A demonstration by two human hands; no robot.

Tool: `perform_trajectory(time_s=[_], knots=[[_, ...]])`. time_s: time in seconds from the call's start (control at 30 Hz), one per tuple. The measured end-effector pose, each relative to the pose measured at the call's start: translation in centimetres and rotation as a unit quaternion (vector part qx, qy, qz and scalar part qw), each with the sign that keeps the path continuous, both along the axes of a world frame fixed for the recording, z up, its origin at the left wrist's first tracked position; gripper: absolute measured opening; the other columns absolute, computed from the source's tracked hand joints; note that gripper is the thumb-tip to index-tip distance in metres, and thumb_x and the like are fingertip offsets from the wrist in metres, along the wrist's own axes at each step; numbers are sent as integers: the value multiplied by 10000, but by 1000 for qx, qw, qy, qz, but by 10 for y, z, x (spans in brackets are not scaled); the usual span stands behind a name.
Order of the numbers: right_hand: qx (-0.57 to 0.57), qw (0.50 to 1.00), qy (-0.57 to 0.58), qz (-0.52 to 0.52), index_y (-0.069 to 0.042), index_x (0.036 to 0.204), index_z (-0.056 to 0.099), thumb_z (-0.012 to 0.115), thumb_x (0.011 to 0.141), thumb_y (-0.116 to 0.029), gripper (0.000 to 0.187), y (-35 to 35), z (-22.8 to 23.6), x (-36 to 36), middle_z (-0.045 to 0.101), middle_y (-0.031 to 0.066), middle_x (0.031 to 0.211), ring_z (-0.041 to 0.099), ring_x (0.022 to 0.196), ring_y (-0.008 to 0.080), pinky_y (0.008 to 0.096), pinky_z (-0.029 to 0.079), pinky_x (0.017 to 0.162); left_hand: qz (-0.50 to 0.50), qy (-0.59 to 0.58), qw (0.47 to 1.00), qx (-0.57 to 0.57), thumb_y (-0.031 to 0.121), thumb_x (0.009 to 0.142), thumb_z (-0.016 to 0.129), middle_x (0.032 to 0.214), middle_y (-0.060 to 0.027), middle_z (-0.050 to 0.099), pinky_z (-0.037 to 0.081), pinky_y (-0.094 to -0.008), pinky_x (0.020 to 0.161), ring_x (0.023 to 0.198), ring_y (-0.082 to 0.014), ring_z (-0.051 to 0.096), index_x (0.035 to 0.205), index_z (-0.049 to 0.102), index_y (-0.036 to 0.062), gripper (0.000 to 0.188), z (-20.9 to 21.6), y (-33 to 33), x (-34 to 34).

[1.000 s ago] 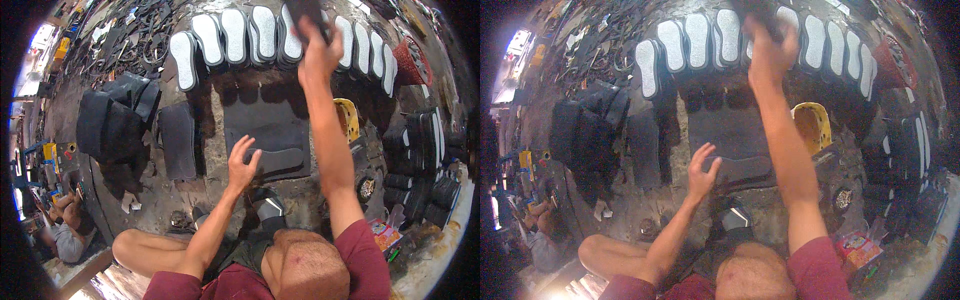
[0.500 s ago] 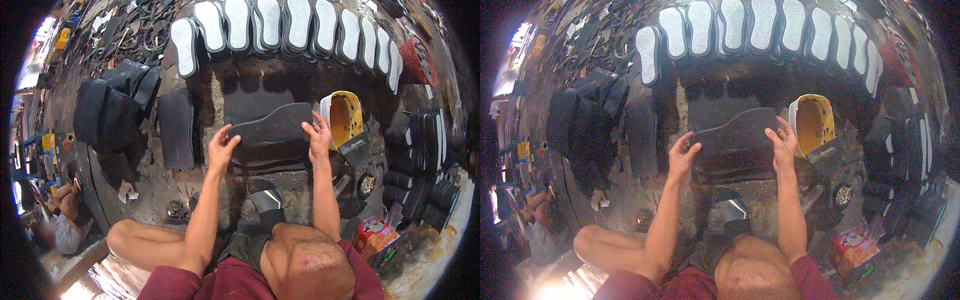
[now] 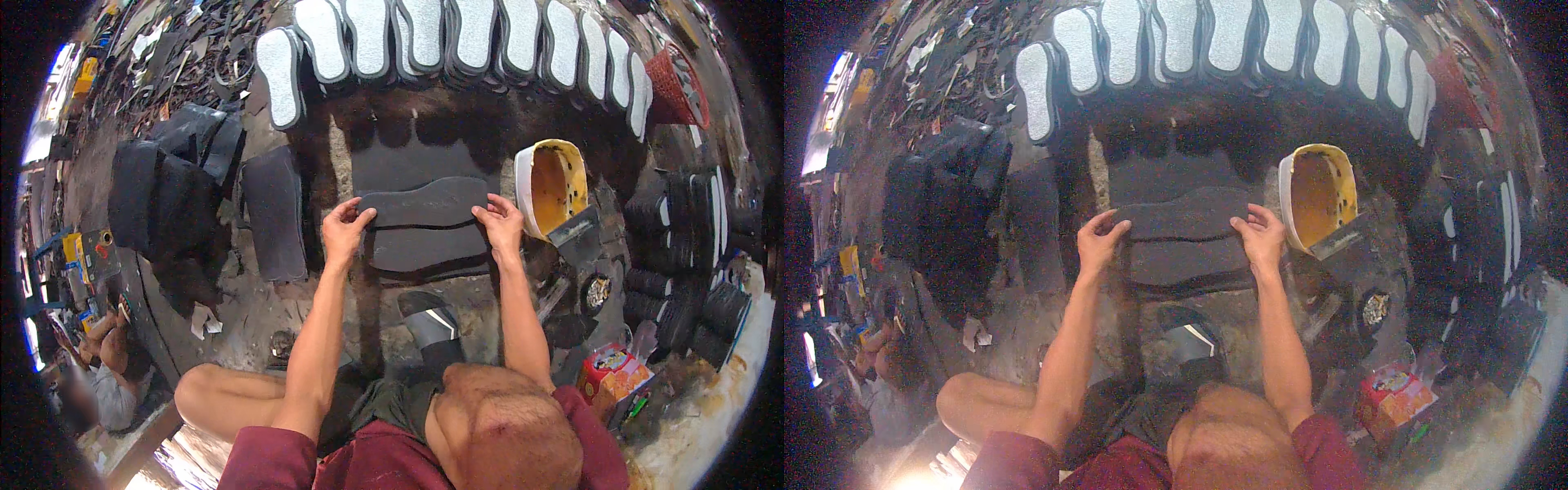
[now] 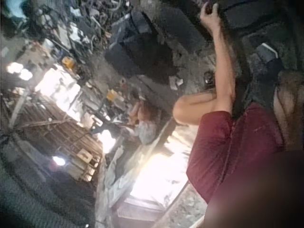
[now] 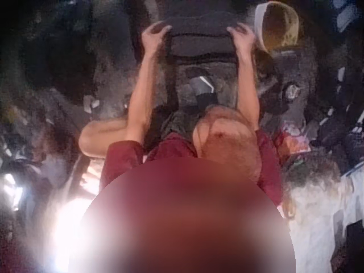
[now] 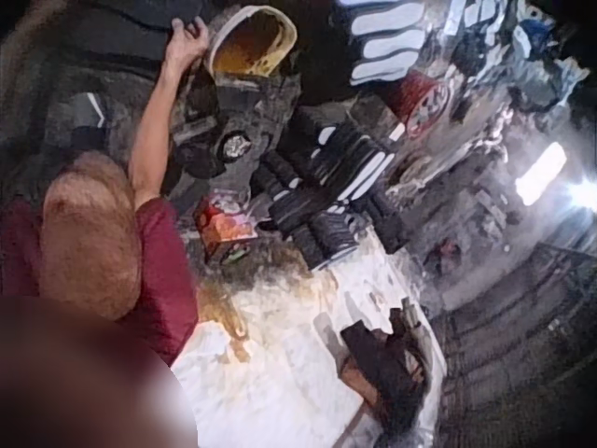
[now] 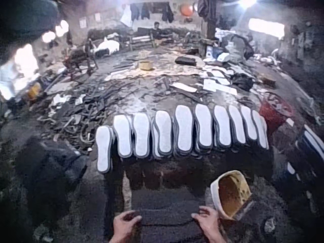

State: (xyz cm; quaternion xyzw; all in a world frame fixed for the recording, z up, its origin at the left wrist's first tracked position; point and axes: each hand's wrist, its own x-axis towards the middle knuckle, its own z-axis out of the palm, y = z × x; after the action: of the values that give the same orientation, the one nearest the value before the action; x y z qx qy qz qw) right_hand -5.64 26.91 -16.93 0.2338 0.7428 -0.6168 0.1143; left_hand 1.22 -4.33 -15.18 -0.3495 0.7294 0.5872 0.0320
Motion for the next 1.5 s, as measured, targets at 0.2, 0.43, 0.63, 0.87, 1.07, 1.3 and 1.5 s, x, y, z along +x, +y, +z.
perform_trajectory(time_s=[0.2, 0.43, 0.63, 0.87, 1.07, 1.3, 1.5], knots=[[-28, 1000, -2, -9, 47, 1255, 649, 849, 797, 31, 500, 0, -3, 4, 672, 86, 1040, 683, 909, 162, 286, 599, 814, -22, -21, 999, -33, 197, 828, 910, 944, -42, 715, 522, -277, 690, 779, -112, 642, 1259, 734, 22, 497, -10, -6, -1], [81, 996, -6, 21, 36, 1232, 675, 875, 772, -38, 507, -4, -1, -2, 689, 77, 1009, 679, 882, 158, 280, 578, 801, -26, 4, 998, -61, 218, 812, 910, 927, -47, 727, 526, -276, 688, 766, -106, 651, 1235, 742, 25, 494, -12, -5, -3], [438, 872, 125, 182, -11, 1198, 723, 883, 758, -275, 537, -10, 23, 1, 700, 148, 1102, 655, 1077, 321, 474, 542, 941, -22, -11, 997, -73, 224, 806, 897, 903, -41, 745, 553, -300, 767, 816, -117, 676, 1212, 756, 39, 468, -5, -2, -4], [18, 998, 4, -61, 18, 1279, 707, 878, 823, -215, 540, -20, 36, 17, 682, 142, 1205, 643, 1121, 247, 379, 514, 970, 10, 24, 1000, -14, 263, 930, 800, 1082, -46, 732, 533, -314, 871, 972, -151, 672, 1296, 704, 32, 443, 12, 8, 4], [-184, 942, 229, 165, -64, 1021, 775, 845, 737, 38, 311, -14, 144, 68, 704, 37, 1007, 659, 993, 160, 320, 522, 899, 340, 94, 886, 302, 593, 1068, 493, 1008, -32, 667, 512, -376, 823, 927, -196, 635, 1092, 695, 82, 550, 63, -4, 16], [-146, 761, 359, 520, -15, 1384, 647, 883, 735, -549, 873, -43, 244, 7, 625, 169, 1433, 562, 1337, 344, 476, 409, 1134, 191, 300, 793, 494, 550, 1095, 432, 987, -129, 764, 592, -459, 847, 872, -296, 730, 973, 718, 91, 555, 129, -21, -9], [75, 746, 486, 449, -62, 1445, 612, 849, 820, -507, 803, -93, 261, -32, 556, 186, 1512, 492, 1423, 385, 501, 336, 1207, 51, 365, 685, 629, 536, 1115, 373, 953, -110, 710, 551, -485, 927, 963, -296, 696, 821, 613, 103, 575, 160, -29, -24]])
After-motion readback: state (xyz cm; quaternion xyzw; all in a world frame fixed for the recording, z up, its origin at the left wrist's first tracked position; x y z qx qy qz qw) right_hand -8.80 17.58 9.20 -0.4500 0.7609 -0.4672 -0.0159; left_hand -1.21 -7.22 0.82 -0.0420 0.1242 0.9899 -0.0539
